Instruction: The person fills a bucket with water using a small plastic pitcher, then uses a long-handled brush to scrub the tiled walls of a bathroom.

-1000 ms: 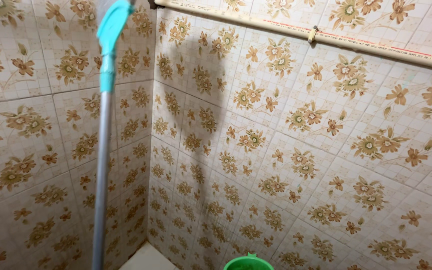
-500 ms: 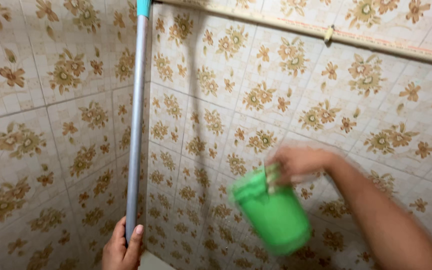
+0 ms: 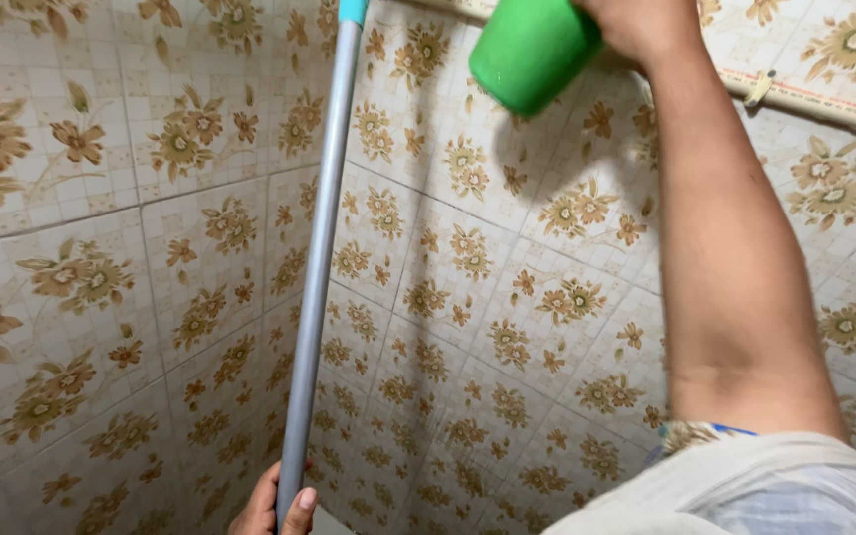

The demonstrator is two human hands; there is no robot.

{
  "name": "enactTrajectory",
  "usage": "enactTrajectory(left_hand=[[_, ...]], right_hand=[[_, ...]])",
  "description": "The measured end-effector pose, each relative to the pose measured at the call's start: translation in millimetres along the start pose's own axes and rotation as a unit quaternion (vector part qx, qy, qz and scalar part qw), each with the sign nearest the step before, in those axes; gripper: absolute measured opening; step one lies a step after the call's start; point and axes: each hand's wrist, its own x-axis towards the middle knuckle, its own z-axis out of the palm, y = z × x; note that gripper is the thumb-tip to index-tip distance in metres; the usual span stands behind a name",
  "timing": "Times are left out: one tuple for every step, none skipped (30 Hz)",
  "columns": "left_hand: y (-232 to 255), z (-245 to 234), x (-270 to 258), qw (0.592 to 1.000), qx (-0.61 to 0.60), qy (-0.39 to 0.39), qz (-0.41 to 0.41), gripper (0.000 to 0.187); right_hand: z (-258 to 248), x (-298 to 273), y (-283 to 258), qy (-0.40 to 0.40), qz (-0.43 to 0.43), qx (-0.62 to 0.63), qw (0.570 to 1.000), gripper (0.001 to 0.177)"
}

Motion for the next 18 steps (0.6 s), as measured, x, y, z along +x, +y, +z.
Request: enactTrajectory(left_hand=[[9.5, -1.1, -0.8, 1.000, -0.002, -0.004, -0.018, 0.050], [17.5, -1.0, 0.4, 0.999, -0.005, -0.008, -0.035, 0.050], [22.7, -0.6, 1.1, 0.999, -0.008, -0.012, -0.051, 0.050], [24.1, 0.1, 2.5, 0.996, -0.030, -0.026, -0.073, 0.051], [21.2, 1.1, 4.0, 0.993, -0.053, -0.040, -0.096, 0.051], [14.1, 3.5, 5.4, 0.989, -0.075, -0.055, -0.118, 0.052], [2.6, 7.4, 4.1, 0.994, -0.076, -0.037, -0.072, 0.051], [-12.1, 13.3, 3.5, 0.996, -0.080, -0.017, -0.024, 0.051], [-28.5, 18.7, 4.7, 0.996, -0.083, 0.004, 0.024, 0.050], [-44.8, 21.5, 7.6, 0.994, -0.092, 0.007, 0.060, 0.050], [-59.4, 22.9, 12.2, 0.990, -0.101, 0.010, 0.096, 0.050], [-70.7, 22.6, 16.7, 0.985, -0.109, 0.012, 0.132, 0.050], [-77.6, 20.6, 21.4, 0.989, -0.101, 0.010, 0.105, 0.050], [-79.1, 20.0, 27.1, 0.993, -0.093, 0.011, 0.078, 0.049], [-75.4, 20.2, 31.3, 0.995, -0.085, 0.012, 0.052, 0.049], [-67.3, 20.0, 31.7, 0.995, -0.096, -0.005, 0.038, 0.050], [-55.5, 19.9, 30.7, 0.994, -0.107, -0.022, 0.024, 0.052], [-40.9, 20.2, 30.1, 0.992, -0.118, -0.038, 0.011, 0.054]], right_hand=[[-8.4, -15.0, -10.7, 0.006, -0.023, -0.009, 1.000, 0.047], [-16.6, -32.1, -24.4, -0.083, 0.085, -0.014, 0.993, 0.042], [-21.2, -59.2, -39.7, -0.171, 0.191, -0.018, 0.966, 0.038], [-26.8, -90.2, -54.4, -0.233, 0.209, -0.023, 0.950, 0.037], [-32.9, -119.6, -68.1, -0.293, 0.227, -0.027, 0.928, 0.036], [-39.5, -151.4, -80.3, -0.351, 0.224, -0.007, 0.909, 0.033], [-46.6, -187.6, -92.7, -0.417, 0.226, 0.014, 0.880, 0.028], [-50.7, -217.1, -105.2, -0.463, 0.232, 0.067, 0.852, 0.029], [-56.6, -251.1, -118.0, -0.533, 0.228, -0.020, 0.815, 0.029], [-60.1, -278.9, -127.5, -0.600, 0.222, 0.006, 0.768, 0.032], [-62.3, -302.7, -133.9, -0.635, 0.140, 0.016, 0.760, 0.029], [-67.5, -328.9, -140.4, -0.672, 0.073, 0.027, 0.737, 0.032], [-73.9, -350.3, -144.5, -0.695, 0.022, 0.073, 0.715, 0.033], [-76.9, -361.7, -144.1, -0.714, -0.031, 0.116, 0.690, 0.034], [-72.9, -363.2, -140.5, -0.737, -0.051, 0.131, 0.661, 0.035], [-65.0, -362.4, -139.2, -0.760, -0.072, 0.147, 0.629, 0.038], [-58.7, -361.3, -140.1, -0.780, -0.094, 0.163, 0.597, 0.041], [-50.0, -345.7, -132.6, -0.783, -0.070, 0.147, 0.601, 0.038]])
